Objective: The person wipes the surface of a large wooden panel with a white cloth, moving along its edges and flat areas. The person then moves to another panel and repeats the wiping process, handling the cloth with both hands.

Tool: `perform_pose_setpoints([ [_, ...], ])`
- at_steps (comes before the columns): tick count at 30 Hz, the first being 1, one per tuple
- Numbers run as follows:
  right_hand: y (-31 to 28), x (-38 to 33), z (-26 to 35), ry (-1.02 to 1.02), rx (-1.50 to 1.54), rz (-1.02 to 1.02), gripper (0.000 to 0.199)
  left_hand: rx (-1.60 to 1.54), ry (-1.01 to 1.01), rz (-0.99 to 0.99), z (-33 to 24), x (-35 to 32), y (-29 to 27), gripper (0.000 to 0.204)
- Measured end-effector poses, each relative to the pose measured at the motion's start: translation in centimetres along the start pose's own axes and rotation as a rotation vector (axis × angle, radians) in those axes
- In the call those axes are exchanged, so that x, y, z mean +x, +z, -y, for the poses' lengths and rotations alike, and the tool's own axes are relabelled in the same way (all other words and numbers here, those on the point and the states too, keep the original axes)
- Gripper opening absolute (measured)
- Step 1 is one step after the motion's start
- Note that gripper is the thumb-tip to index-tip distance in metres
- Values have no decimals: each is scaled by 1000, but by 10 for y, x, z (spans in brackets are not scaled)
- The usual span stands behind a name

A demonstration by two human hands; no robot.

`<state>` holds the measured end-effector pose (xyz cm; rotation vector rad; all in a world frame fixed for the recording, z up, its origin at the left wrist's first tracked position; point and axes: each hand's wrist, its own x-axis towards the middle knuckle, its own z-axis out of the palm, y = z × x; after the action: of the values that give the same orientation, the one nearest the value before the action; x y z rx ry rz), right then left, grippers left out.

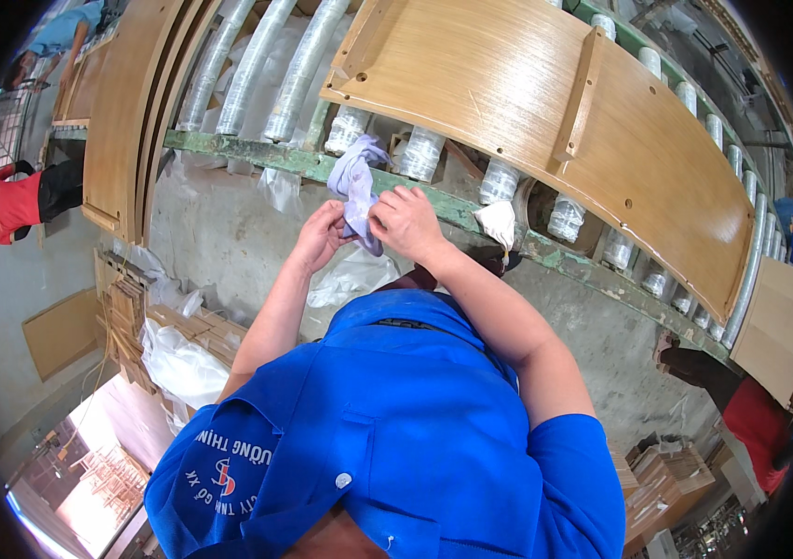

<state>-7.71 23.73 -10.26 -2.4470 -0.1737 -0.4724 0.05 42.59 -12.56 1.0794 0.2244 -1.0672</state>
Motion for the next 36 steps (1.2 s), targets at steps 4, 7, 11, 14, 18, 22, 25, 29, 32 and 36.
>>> perform_pose_setpoints([
  [4, 1, -2, -1, 31, 31, 0, 9, -12, 1, 29, 0, -1, -1, 10],
  [7, 0, -3, -2, 76, 72, -20, 9, -24, -14, 20, 0, -3, -3, 10],
  [11, -10, -6, -10, 161, 135, -34, 9, -5, -42, 4, -1, 0, -7, 9],
  [14, -34, -19, -14, 288, 248, -25, 8, 39, -46, -16, 1, 2, -14, 11],
  [18, -108, -74, -17, 561, 280, -57, 10, 1094, 134, -339, 9, 4, -34, 22],
  [22, -180, -226, -45, 1257, 891, -352, 17, 1448, 825, -368, 1, 14, -8, 26],
  [25, -208, -373, -34, 1178, -537, 654, 29, 1241, 598, -179, 1, 28, 28, 27],
  [29, -235, -385, -15, 1496, 209, -32, 35, 1521, 824, -63, -3, 35, 80, 26],
  [32, -245, -360, -10, 1628, 692, -427, 35, 1496, 944, -113, -2, 49, 93, 27],
  [36, -257, -352, 0, 1525, 879, -398, 36, 1343, 842, -141, 6, 55, 83, 29],
])
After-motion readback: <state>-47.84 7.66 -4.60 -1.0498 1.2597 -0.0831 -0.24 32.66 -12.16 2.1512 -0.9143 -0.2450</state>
